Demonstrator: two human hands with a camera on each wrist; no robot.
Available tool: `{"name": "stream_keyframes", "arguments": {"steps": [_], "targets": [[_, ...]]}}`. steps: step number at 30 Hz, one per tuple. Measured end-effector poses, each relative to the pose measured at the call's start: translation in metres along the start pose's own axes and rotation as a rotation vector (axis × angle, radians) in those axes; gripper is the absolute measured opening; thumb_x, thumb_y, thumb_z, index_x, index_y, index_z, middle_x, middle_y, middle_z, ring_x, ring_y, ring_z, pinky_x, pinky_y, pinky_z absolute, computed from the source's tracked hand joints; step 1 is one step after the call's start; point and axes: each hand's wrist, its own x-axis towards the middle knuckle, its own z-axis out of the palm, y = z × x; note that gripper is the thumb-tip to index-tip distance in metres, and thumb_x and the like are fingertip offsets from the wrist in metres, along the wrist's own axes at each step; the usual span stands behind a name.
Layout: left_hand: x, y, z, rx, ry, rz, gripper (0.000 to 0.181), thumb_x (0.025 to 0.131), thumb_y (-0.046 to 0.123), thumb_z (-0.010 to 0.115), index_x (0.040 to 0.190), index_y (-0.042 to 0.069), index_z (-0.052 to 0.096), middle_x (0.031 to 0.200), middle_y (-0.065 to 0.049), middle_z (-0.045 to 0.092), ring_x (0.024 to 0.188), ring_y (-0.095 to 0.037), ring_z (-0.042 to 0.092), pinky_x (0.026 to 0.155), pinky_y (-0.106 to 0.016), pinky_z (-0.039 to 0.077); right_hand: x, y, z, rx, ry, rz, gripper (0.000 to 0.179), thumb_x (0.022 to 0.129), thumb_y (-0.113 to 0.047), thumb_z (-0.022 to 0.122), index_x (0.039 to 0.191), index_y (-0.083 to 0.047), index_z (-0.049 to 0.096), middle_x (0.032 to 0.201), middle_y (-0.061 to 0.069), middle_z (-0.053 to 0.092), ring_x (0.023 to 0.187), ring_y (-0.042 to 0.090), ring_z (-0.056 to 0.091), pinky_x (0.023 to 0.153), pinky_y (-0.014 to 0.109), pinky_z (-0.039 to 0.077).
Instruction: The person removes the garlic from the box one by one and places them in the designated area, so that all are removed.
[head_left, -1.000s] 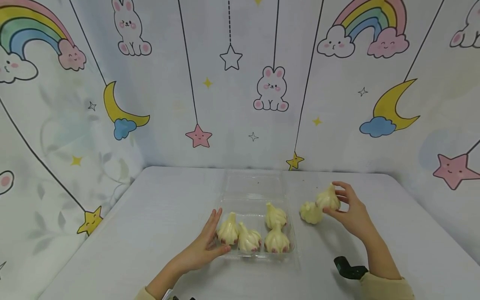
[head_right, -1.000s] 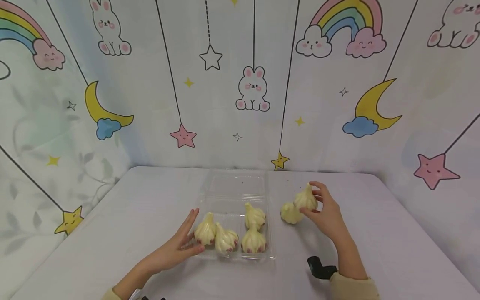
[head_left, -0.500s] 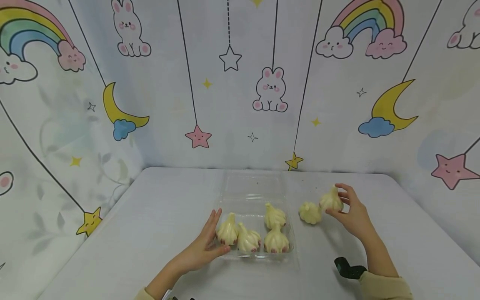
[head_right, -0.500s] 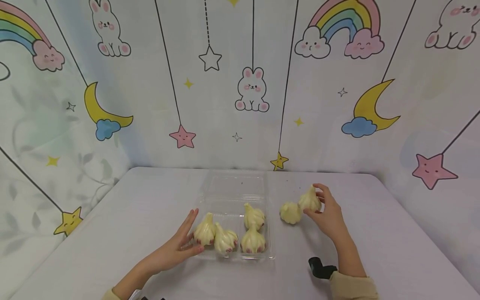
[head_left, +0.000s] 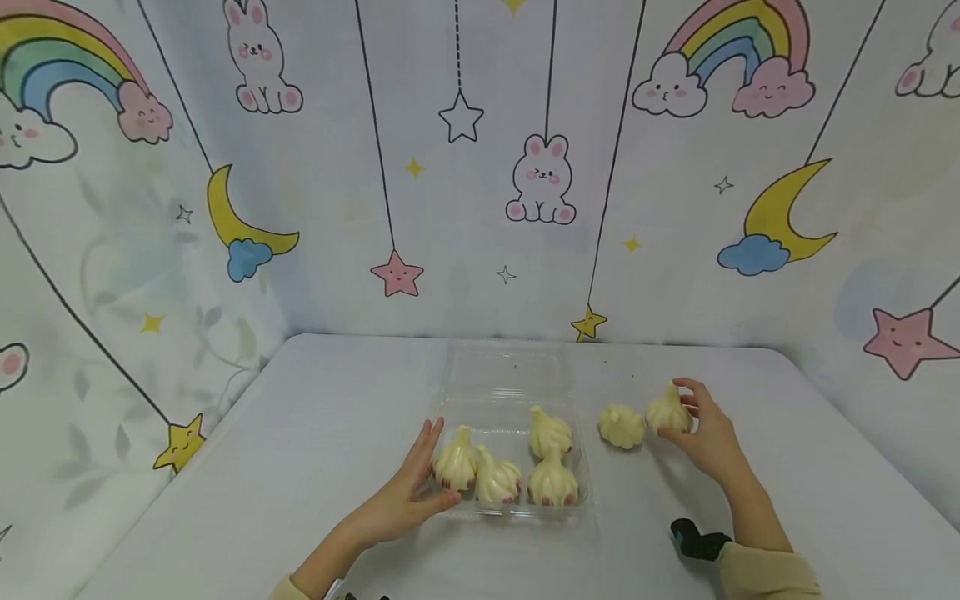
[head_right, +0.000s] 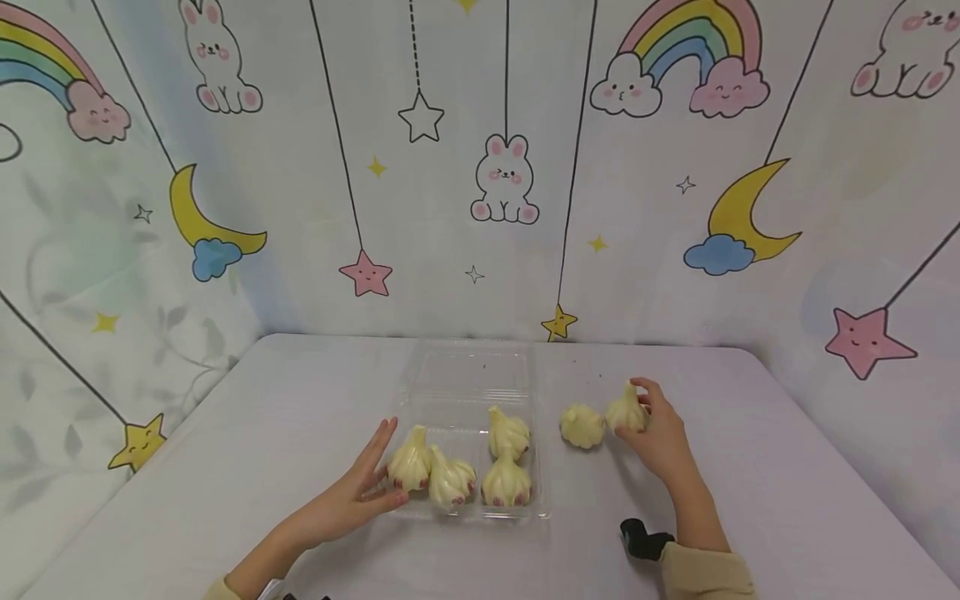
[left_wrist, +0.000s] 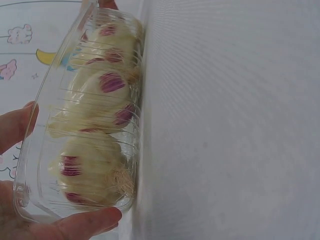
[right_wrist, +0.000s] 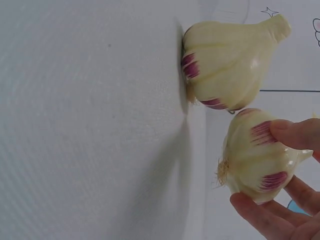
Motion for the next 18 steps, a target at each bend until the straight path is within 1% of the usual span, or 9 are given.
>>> {"name": "stream_keyframes", "arguments": {"steps": [5, 10, 15, 18], "targets": [[-0.0013, -0.0003, 0.0011, -0.021, 0.001, -0.008, 0.088, 0.090, 0.025, 0.059, 0.147, 0.024, -0.009, 0.147, -0.020, -0.023, 0.130, -0.052, -0.005, 0.092, -0.065, 0.029, 0.0003, 0.0049, 0.0037, -0.024, -0.029, 0.039, 0.072, 0.076, -0.002, 0.069, 0.135, 0.000, 0.027, 0.120, 0.039, 0.042, 0.109, 0.056, 0.040, 0.082, 0.065, 0.037], [-0.0020, -0.0034, 0.0031, -0.050, -0.019, -0.010, 0.088, 0.091, 0.025, 0.058, 0.146, 0.024, -0.011, 0.145, -0.020, -0.026, 0.128, -0.055, -0.004, 0.092, -0.066, 0.027, -0.0021, 0.0056, 0.0075, -0.038, -0.093, 0.091, 0.074, 0.077, -0.003, 0.069, 0.136, -0.001, 0.026, 0.123, 0.038, 0.041, 0.112, 0.054, 0.039, 0.083, 0.064, 0.038], [0.0000, -0.0042, 0.0022, -0.043, -0.017, 0.005, 0.088, 0.091, 0.025, 0.057, 0.146, 0.024, -0.012, 0.145, -0.021, -0.026, 0.127, -0.056, -0.002, 0.091, -0.066, 0.028, -0.0017, 0.0035, 0.0079, -0.062, -0.125, 0.087, 0.077, 0.075, -0.007, 0.072, 0.137, -0.001, 0.026, 0.122, 0.038, 0.042, 0.111, 0.055, 0.039, 0.080, 0.063, 0.040], [0.0006, -0.0031, 0.0015, -0.044, -0.017, 0.007, 0.088, 0.091, 0.024, 0.058, 0.146, 0.024, -0.011, 0.145, -0.022, -0.026, 0.127, -0.057, 0.000, 0.091, -0.066, 0.029, -0.0009, 0.0036, 0.0076, -0.072, -0.125, 0.082, 0.080, 0.075, -0.008, 0.073, 0.138, -0.001, 0.025, 0.122, 0.038, 0.041, 0.111, 0.055, 0.039, 0.081, 0.064, 0.039]]}}
